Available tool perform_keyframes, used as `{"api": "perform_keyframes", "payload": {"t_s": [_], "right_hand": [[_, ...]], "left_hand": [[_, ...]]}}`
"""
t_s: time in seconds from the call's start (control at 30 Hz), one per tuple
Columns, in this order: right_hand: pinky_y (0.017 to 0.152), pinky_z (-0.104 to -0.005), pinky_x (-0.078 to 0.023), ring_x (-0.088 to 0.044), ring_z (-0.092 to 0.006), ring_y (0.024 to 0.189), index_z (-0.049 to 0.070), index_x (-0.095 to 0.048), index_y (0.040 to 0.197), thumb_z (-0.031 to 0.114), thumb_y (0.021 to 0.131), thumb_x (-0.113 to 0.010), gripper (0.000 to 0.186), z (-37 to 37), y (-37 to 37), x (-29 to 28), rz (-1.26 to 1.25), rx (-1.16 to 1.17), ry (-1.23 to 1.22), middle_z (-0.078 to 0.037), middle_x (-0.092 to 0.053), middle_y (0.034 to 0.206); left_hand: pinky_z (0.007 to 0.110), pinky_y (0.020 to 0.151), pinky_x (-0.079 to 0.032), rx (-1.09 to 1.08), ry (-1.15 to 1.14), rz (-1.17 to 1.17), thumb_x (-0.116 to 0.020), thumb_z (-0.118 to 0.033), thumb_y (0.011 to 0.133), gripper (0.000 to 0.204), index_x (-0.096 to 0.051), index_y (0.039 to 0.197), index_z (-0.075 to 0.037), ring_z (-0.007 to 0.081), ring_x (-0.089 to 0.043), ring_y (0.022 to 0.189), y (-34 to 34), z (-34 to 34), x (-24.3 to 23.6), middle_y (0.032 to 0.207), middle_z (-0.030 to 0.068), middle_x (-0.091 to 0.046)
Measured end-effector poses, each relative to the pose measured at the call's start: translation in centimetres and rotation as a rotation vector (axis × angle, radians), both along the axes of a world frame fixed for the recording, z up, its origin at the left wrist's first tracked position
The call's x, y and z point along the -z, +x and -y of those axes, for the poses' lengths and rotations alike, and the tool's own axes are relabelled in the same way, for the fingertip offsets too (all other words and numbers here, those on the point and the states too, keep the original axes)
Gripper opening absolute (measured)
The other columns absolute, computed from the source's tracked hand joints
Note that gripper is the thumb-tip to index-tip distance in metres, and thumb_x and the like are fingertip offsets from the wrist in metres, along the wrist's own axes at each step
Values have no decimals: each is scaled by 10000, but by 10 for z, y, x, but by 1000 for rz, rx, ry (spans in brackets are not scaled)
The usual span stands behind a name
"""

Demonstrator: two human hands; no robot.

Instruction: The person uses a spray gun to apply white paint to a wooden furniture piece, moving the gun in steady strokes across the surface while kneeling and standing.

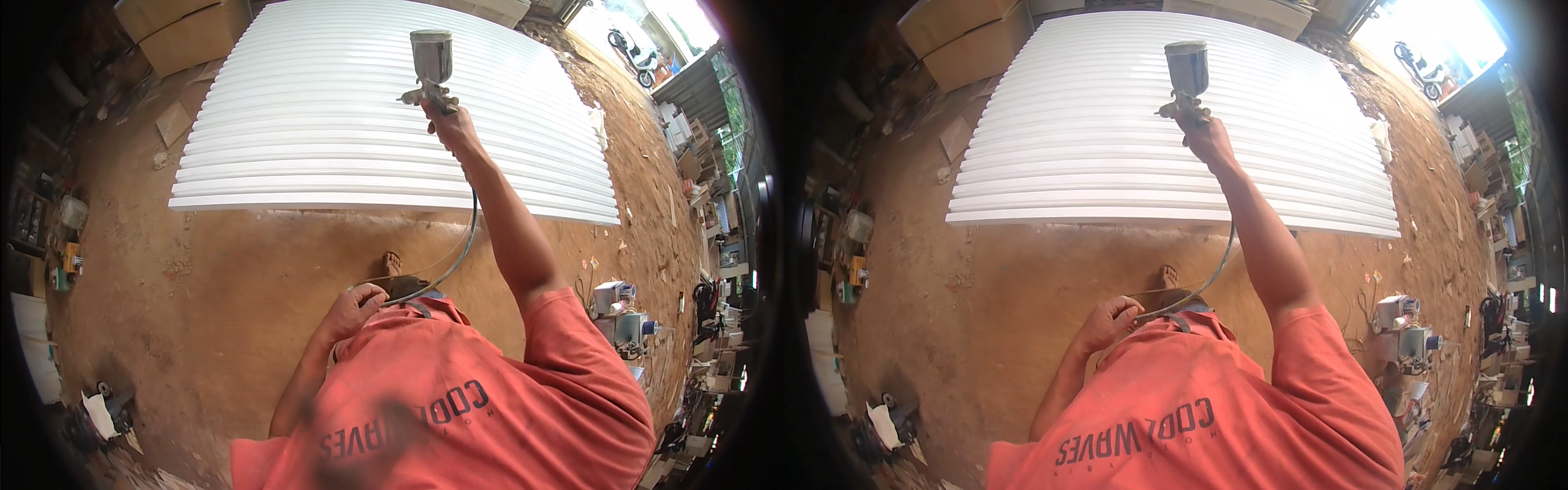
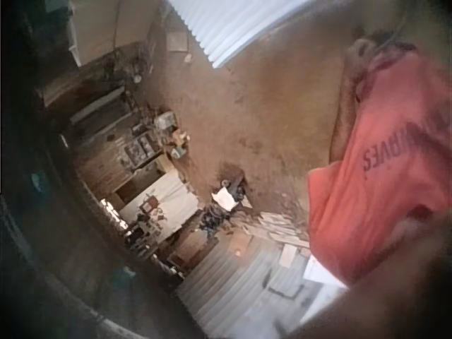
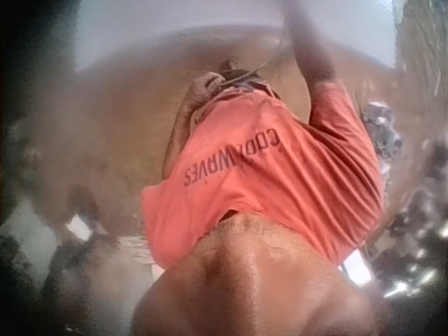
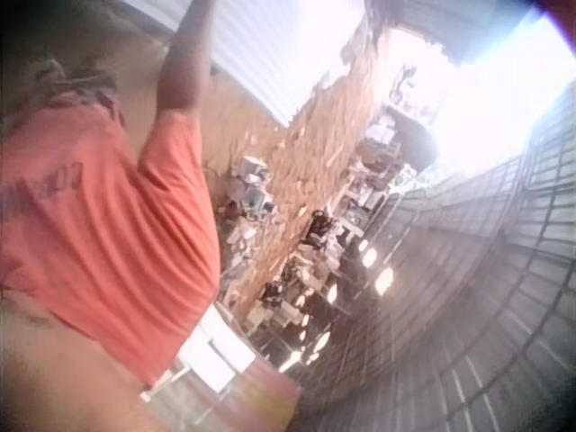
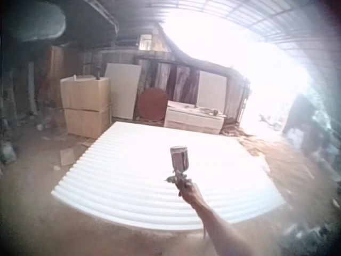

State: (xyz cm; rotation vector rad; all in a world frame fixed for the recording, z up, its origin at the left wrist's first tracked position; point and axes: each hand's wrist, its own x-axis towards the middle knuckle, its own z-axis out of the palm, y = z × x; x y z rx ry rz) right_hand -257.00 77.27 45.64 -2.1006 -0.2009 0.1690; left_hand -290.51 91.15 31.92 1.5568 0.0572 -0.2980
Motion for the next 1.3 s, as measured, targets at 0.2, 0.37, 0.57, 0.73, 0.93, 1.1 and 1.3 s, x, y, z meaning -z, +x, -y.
{"api": "perform_keyframes", "payload": {"t_s": [0.2, 0.37, 0.57, 0.73, 0.93, 1.1, 1.3], "right_hand": [[371, -316, -285, -387, -96, 406, 104, -621, 730, 669, 851, -612, 578, 27, 114, 42, 58, 162, -208, 25, -469, 546], [635, -426, -498, -689, -296, 739, 38, -735, 971, 699, 841, -582, 691, 79, 187, 62, 155, 353, -457, -162, -705, 810], [462, -358, -373, -505, -161, 493, 57, -701, 856, 674, 847, -604, 624, 60, 248, 72, 109, 235, -354, -40, -545, 583], [381, -303, -224, -323, -81, 402, 100, -581, 709, 620, 881, -614, 548, -31, 252, 49, 51, 7, -200, 42, -402, 516], [408, -286, -244, -349, -76, 449, 117, -598, 776, 609, 890, -597, 505, -111, 257, 20, -28, -167, -135, 39, -458, 577], [416, -284, -265, -353, -70, 458, 101, -622, 869, 598, 888, -609, 498, -125, 274, 17, -159, -149, -172, 44, -486, 599], [405, -282, -255, -349, -61, 441, 99, -611, 848, 589, 884, -629, 492, -71, 298, 31, -185, -10, -262, 57, -460, 579]], "left_hand": [[278, 822, -508, 63, -40, -64, -585, -201, 985, 254, -642, 1126, 1, 133, -617, 930, 58, 12, -48, 1003, 56, -655], [303, 866, -497, 133, 35, 60, -608, -220, 970, 299, -634, 1178, -7, 182, -619, 976, 116, 16, -62, 1053, 82, -654], [311, 871, -496, 176, 91, 107, -622, -235, 959, 333, -629, 1212, -18, 198, -620, 990, 166, 15, -50, 1081, 103, -648], [312, 882, -489, 123, 14, 33, -623, -225, 954, 362, -609, 1244, -9, 197, -609, 1009, 184, 7, -55, 1125, 109, -632], [310, 901, -479, 40, -15, -14, -604, -217, 960, 407, -564, 1297, 7, 195, -595, 1026, 193, -1, -65, 1165, 112, -615], [302, 862, -474, 42, -14, -39, -603, -219, 959, 421, -552, 1318, -5, 185, -580, 967, 200, -12, -68, 1104, 96, -601], [300, 799, -448, 124, -64, 73, -600, -270, 962, 448, -550, 1330, -19, 174, -524, 883, 216, -15, -58, 986, 69, -533]]}}
